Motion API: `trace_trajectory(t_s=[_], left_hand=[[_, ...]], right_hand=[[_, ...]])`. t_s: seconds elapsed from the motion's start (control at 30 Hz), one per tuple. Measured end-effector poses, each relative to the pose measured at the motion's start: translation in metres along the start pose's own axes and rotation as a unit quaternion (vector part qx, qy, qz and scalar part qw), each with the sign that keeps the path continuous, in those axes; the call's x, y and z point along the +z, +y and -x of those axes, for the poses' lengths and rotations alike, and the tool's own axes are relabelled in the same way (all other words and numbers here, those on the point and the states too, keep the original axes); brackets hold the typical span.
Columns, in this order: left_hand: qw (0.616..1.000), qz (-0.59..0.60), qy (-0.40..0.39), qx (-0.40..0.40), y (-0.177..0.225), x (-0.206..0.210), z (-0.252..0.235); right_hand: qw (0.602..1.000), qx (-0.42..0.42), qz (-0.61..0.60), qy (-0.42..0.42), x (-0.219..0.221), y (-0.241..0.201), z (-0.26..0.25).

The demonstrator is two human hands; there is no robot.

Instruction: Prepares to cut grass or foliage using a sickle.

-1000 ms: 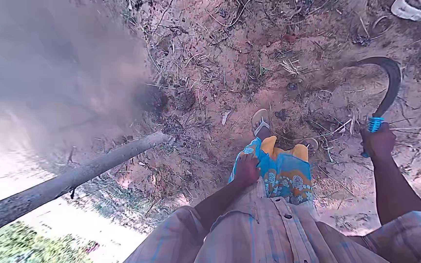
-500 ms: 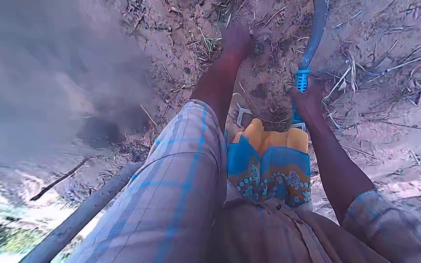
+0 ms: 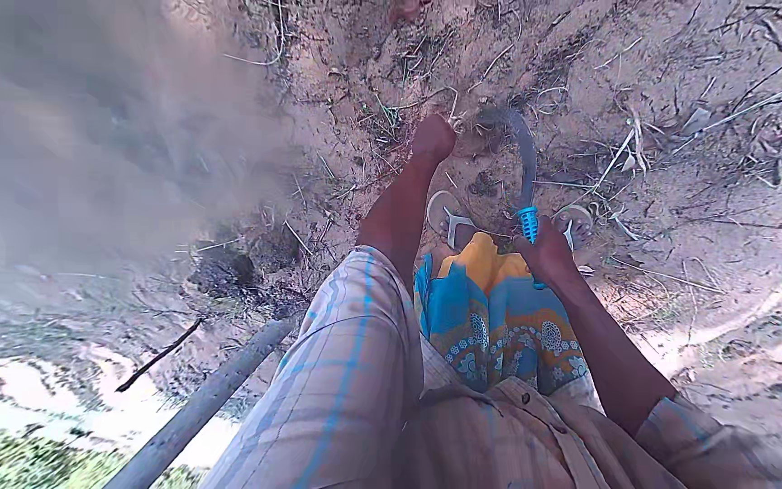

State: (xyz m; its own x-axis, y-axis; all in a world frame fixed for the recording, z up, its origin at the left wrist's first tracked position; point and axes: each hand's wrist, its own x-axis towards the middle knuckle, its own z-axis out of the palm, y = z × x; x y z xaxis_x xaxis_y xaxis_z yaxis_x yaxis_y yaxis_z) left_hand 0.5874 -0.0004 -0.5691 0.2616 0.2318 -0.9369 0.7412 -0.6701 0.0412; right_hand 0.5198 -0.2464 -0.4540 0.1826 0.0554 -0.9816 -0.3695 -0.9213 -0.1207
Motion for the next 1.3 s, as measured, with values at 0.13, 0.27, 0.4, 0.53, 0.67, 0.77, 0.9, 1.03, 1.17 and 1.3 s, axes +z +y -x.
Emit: trace_trajectory(t_s=[0.13,0.27,0.4,0.53,0.67,0.77,0.9,1.03,1.17,1.3], left_hand=[[0.999,-0.035,-0.015,0.031,-0.026,0.008,0.026],[0.996,0.084,0.004,0.034,-0.023,0.056,0.057],[0.938,0.3,0.135,0.114,0.072,0.052,0.071],[0.936,0.095,0.031,0.337,0.18,0.035,0.093],[0.956,0.186,-0.029,0.225,0.179,0.069,0.096],[0.92,0.356,-0.118,0.114,0.182,0.097,0.084],[0.887,0.438,-0.146,0.032,0.21,0.116,0.073],[0.956,0.266,-0.096,0.082,0.177,0.091,0.059],[0.989,0.059,-0.054,0.127,0.161,0.063,0.044],[0.986,-0.036,-0.05,0.153,0.168,0.051,0.042]], right_hand=[[0.995,0.076,0.051,-0.032,0.006,0.084,0.102],[0.986,0.101,-0.017,0.129,-0.012,0.151,0.14],[0.949,0.009,-0.125,0.288,-0.042,0.138,0.142],[0.878,-0.086,-0.328,0.337,-0.043,0.112,0.127],[0.885,-0.037,-0.295,0.358,-0.057,0.123,0.115],[0.923,-0.017,-0.19,0.335,-0.07,0.138,0.093],[0.96,0.008,-0.105,0.261,-0.091,0.148,0.053],[0.982,0.062,-0.033,0.178,-0.106,0.146,0.026],[0.988,0.067,0.034,0.136,-0.115,0.123,0.009],[0.994,0.086,0.004,0.074,-0.103,0.139,0.057]])
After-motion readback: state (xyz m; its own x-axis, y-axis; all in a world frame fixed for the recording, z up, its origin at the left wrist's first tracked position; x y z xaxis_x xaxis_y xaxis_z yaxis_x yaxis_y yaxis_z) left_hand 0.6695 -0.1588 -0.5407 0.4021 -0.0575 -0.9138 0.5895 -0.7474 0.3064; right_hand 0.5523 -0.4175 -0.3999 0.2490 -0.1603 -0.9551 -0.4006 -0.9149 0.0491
